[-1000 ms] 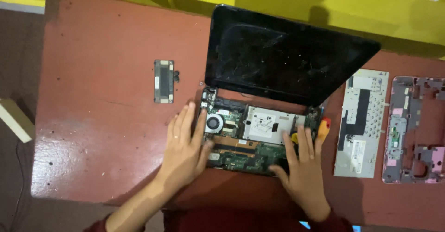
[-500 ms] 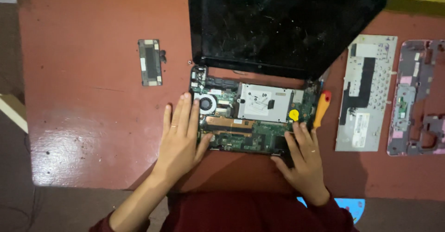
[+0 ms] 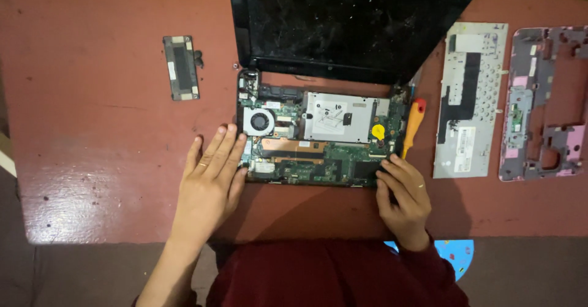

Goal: The person uses a yellow screwdriver to tighten screws on the internal components of a disassembled laptop. They then place a pink plastic casing over the base, align it, and continue securing it with the screwdriver.

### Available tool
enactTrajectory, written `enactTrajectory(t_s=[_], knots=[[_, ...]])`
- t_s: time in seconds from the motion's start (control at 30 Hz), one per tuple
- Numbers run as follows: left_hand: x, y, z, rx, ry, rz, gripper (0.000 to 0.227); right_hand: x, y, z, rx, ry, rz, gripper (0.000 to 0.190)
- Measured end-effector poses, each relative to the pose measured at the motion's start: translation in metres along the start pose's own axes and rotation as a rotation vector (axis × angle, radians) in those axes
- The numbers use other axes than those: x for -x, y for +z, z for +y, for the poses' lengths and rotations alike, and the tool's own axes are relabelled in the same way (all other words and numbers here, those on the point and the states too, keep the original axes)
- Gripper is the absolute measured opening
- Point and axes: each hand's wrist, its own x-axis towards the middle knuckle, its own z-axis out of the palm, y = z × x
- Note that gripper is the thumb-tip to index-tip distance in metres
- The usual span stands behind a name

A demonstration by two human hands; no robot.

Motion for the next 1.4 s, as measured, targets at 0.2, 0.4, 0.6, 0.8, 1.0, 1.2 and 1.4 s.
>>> enactTrajectory(t_s=[0.2, 0.4, 0.6, 0.8, 1.0, 1.2, 1.4], knots=[[-0.002, 0.003, 0.003, -0.012, -0.017, 0.012, 0.051, -0.005, -0.001, -0.001, 0.063, 0.011, -0.037, 0.014], [-0.012, -0.003, 0.006, -0.019, -0.061, 0.000, 0.050, -0.022, -0.006, 0.022, 0.138, 0.099, -0.230, 0.029], [-0.009, 0.014, 0.037, -0.193, -0.193, -0.042, 0.067, -0.028, 0.008, 0.006, 0.358, -0.012, -0.194, 0.031], [-0.008, 0.023, 0.034, -0.178, -0.183, -0.041, 0.071, -0.016, 0.010, 0.022, 0.368, -0.051, -0.233, 0.036], [-0.008, 0.035, 0.039, -0.065, -0.218, 0.063, 0.070, -0.013, 0.012, 0.029, 0.255, 0.061, -0.211, 0.038], [-0.012, 0.038, 0.048, 0.051, -0.263, 0.122, 0.091, -0.027, 0.010, 0.018, 0.229, 0.068, -0.172, 0.034], [-0.027, 0.007, 0.033, 0.424, -0.474, 0.107, 0.106, -0.025, 0.014, 0.029, 0.303, -0.015, -0.165, 0.033]])
